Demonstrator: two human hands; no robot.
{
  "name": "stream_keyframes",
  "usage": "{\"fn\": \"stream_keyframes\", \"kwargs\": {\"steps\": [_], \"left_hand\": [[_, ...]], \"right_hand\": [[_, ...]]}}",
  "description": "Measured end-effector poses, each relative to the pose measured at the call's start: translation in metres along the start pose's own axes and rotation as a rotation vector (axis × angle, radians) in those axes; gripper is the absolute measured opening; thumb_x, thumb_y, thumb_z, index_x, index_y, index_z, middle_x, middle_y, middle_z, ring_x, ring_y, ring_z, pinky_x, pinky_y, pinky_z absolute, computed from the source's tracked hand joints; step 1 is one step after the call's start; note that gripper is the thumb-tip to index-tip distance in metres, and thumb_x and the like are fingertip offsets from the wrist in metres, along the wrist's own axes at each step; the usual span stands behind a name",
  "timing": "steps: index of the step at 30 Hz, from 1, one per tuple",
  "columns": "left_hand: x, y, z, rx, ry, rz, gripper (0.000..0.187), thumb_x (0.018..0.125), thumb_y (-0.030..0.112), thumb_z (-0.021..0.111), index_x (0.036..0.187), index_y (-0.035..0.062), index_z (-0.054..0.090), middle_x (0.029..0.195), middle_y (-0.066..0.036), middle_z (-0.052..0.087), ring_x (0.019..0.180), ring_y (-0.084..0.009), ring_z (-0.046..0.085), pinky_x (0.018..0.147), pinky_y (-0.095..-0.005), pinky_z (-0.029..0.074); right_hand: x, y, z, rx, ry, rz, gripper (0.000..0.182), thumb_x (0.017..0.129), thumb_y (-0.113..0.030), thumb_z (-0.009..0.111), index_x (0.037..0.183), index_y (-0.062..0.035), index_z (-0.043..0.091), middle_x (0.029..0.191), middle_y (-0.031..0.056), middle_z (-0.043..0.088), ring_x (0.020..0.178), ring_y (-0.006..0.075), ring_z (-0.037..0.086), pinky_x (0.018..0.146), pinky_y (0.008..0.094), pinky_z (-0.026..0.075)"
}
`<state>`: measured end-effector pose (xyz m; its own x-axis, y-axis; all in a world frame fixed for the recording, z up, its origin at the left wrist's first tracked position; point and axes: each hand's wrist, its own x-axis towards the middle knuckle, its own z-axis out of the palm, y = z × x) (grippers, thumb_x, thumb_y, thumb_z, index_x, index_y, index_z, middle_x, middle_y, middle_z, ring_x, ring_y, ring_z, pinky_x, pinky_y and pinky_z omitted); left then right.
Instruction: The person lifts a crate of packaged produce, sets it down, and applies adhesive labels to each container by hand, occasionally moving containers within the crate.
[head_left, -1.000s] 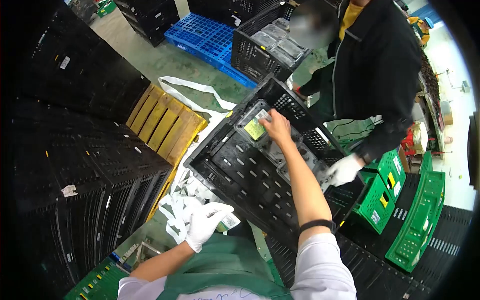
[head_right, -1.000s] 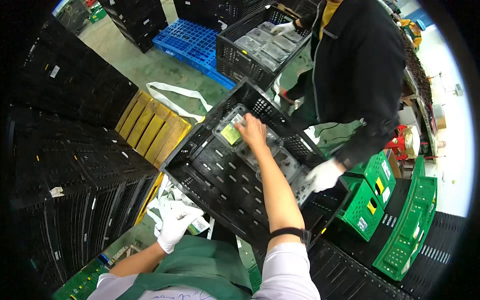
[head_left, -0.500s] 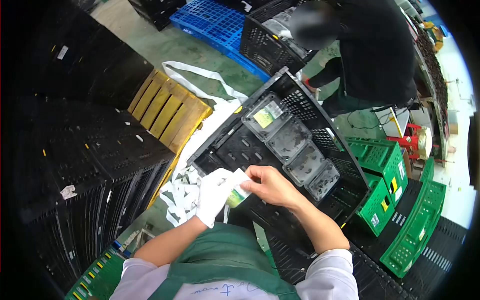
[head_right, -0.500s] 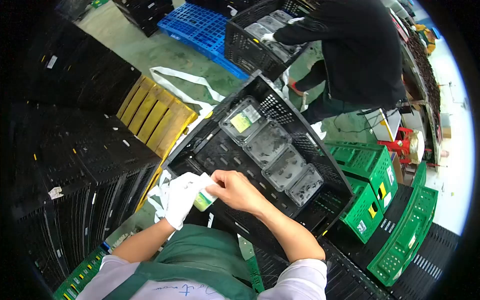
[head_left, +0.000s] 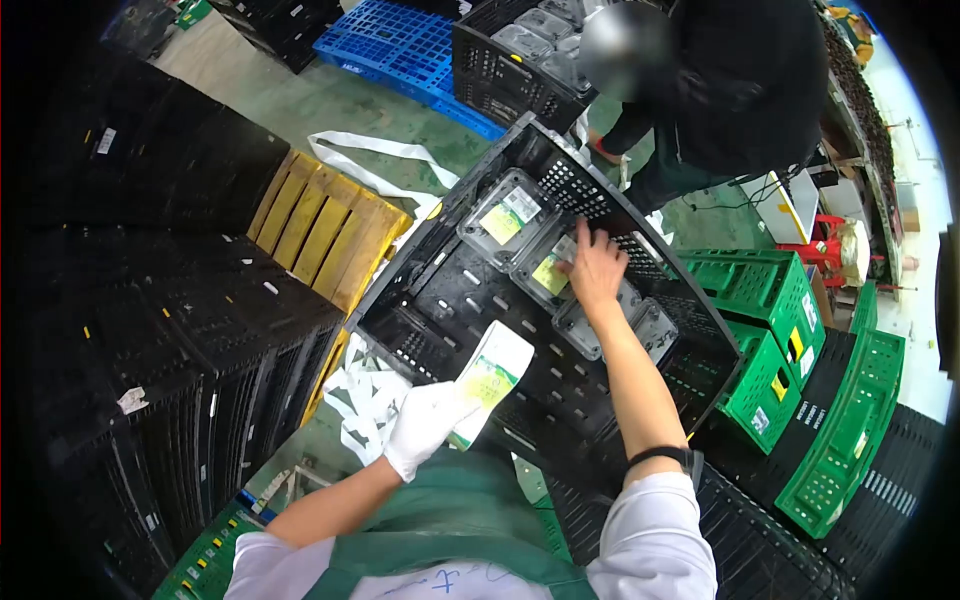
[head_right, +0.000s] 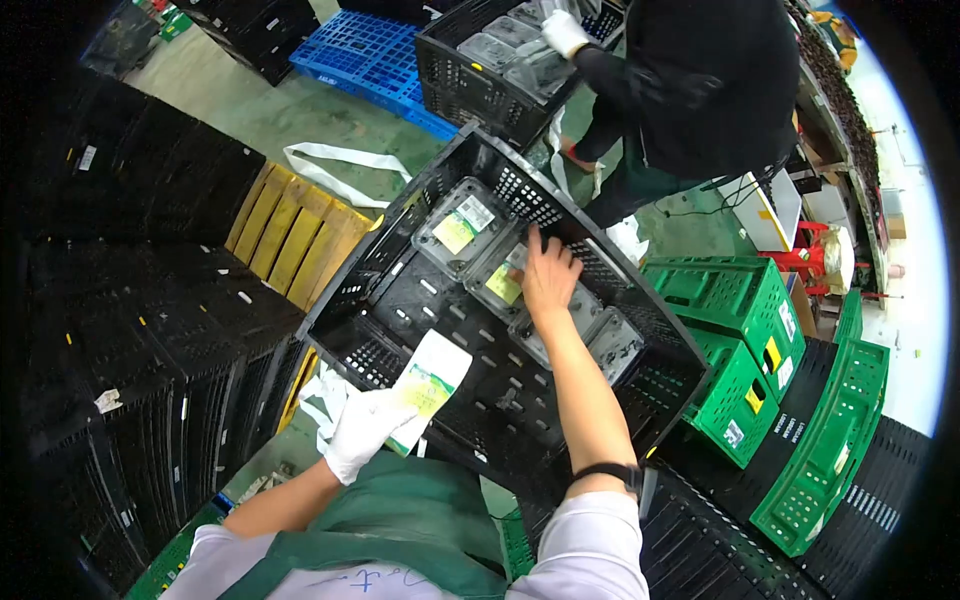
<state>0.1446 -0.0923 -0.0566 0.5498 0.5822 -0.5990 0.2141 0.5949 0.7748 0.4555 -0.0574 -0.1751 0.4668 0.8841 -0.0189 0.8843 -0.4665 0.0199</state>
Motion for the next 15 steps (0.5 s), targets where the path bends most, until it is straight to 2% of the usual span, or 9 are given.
{"fn": "stream_keyframes", "kwargs": {"steps": [1, 3, 4, 5, 6, 8, 9, 12, 15], "left_hand": [[0.001, -0.002, 0.0, 0.012, 0.02, 0.036, 0.017, 0.087, 0.01, 0.064, 0.098, -0.0029, 0.067, 0.079, -0.001, 0.064, 0.071, -0.0033, 0.052, 0.061, -0.0218, 0.043], [0.004, 0.008, 0.003, 0.04, 0.048, 0.04, 0.016, 0.088, 0.01, 0.064, 0.097, -0.0027, 0.067, 0.079, 0.0, 0.064, 0.07, -0.003, 0.051, 0.061, -0.0216, 0.043], [0.006, 0.013, 0.005, 0.061, 0.069, 0.045, 0.015, 0.088, 0.01, 0.064, 0.096, -0.0025, 0.068, 0.078, 0.0, 0.064, 0.07, -0.0027, 0.051, 0.061, -0.0214, 0.042], [0.008, 0.015, 0.0, 0.139, -0.026, -0.012, 0.024, 0.086, 0.009, 0.065, 0.107, -0.0027, 0.064, 0.091, -0.004, 0.065, 0.082, -0.0071, 0.057, 0.072, -0.0239, 0.047], [0.009, 0.018, 0.01, 0.143, -0.039, -0.005, 0.024, 0.086, 0.009, 0.065, 0.107, -0.0027, 0.064, 0.091, -0.004, 0.065, 0.082, -0.0071, 0.057, 0.072, -0.0239, 0.047], [0.009, 0.025, 0.037, -0.052, 0.139, 0.316, 0.04, 0.083, 0.01, 0.068, 0.12, -0.0023, 0.057, 0.108, -0.009, 0.063, 0.098, -0.0143, 0.059, 0.086, -0.0288, 0.047], [0.015, 0.034, 0.033, 0.311, 0.104, 0.469, 0.053, 0.081, 0.01, 0.069, 0.128, -0.0007, 0.049, 0.121, -0.013, 0.057, 0.112, -0.0203, 0.055, 0.096, -0.0328, 0.043], [0.021, 0.046, 0.041, 0.32, -0.072, 0.009, 0.024, 0.084, 0.011, 0.066, 0.104, 0.0002, 0.063, 0.094, -0.006, 0.065, 0.087, -0.0097, 0.058, 0.075, -0.0279, 0.047], [0.013, 0.013, 0.059, 0.245, -0.095, 0.032, 0.015, 0.084, 0.015, 0.067, 0.091, 0.002, 0.067, 0.08, -0.003, 0.065, 0.075, -0.0046, 0.056, 0.063, -0.0236, 0.045]], "right_hand": [[-0.009, -0.008, -0.021, 0.155, 0.06, 0.044, 0.067, 0.072, -0.039, 0.076, 0.125, -0.0087, 0.05, 0.102, 0.0132, 0.06, 0.098, 0.0251, 0.057, 0.082, 0.0409, 0.042], [-0.03, -0.01, -0.054, 1.094, -0.541, 0.05, 0.051, 0.079, -0.029, 0.071, 0.121, -0.0063, 0.052, 0.104, 0.0134, 0.06, 0.098, 0.0205, 0.057, 0.083, 0.0371, 0.045], [-0.05, -0.018, -0.085, 1.252, -0.687, -0.069, 0.036, 0.084, -0.022, 0.064, 0.113, -0.0036, 0.055, 0.101, 0.0121, 0.061, 0.093, 0.0166, 0.058, 0.082, 0.0323, 0.046], [-0.073, -0.027, -0.111, 1.333, -0.731, -0.132, 0.027, 0.086, -0.023, 0.063, 0.101, -0.0015, 0.059, 0.089, 0.0095, 0.064, 0.083, 0.0136, 0.059, 0.075, 0.0314, 0.047], [-0.086, -0.03, -0.127, 1.211, -0.677, -0.108, 0.022, 0.086, -0.022, 0.063, 0.091, -0.0004, 0.06, 0.074, 0.0093, 0.063, 0.071, 0.0139, 0.059, 0.068, 0.0313, 0.047], [-0.109, -0.031, -0.145, 1.156, -0.556, -0.054, 0.022, 0.086, -0.022, 0.064, 0.085, -0.0003, 0.06, 0.072, 0.0146, 0.061, 0.065, 0.0245, 0.06, 0.062, 0.0352, 0.046], [-0.116, -0.03, -0.15, 1.14, -0.521, -0.134, 0.021, 0.085, -0.021, 0.064, 0.086, -0.0009, 0.061, 0.072, 0.0149, 0.062, 0.066, 0.0273, 0.061, 0.061, 0.0361, 0.046], [-0.131, -0.024, -0.153, 0.989, -0.31, -0.213, 0.016, 0.081, -0.019, 0.066, 0.083, -0.0033, 0.063, 0.073, 0.0146, 0.063, 0.07, 0.0325, 0.062, 0.062, 0.0387, 0.047], [-0.118, 0.014, -0.132, 0.872, -0.07, -0.075, 0.015, 0.078, -0.02, 0.065, 0.073, -0.0058, 0.063, 0.071, 0.0113, 0.062, 0.07, 0.0305, 0.062, 0.064, 0.0429, 0.047]]}}
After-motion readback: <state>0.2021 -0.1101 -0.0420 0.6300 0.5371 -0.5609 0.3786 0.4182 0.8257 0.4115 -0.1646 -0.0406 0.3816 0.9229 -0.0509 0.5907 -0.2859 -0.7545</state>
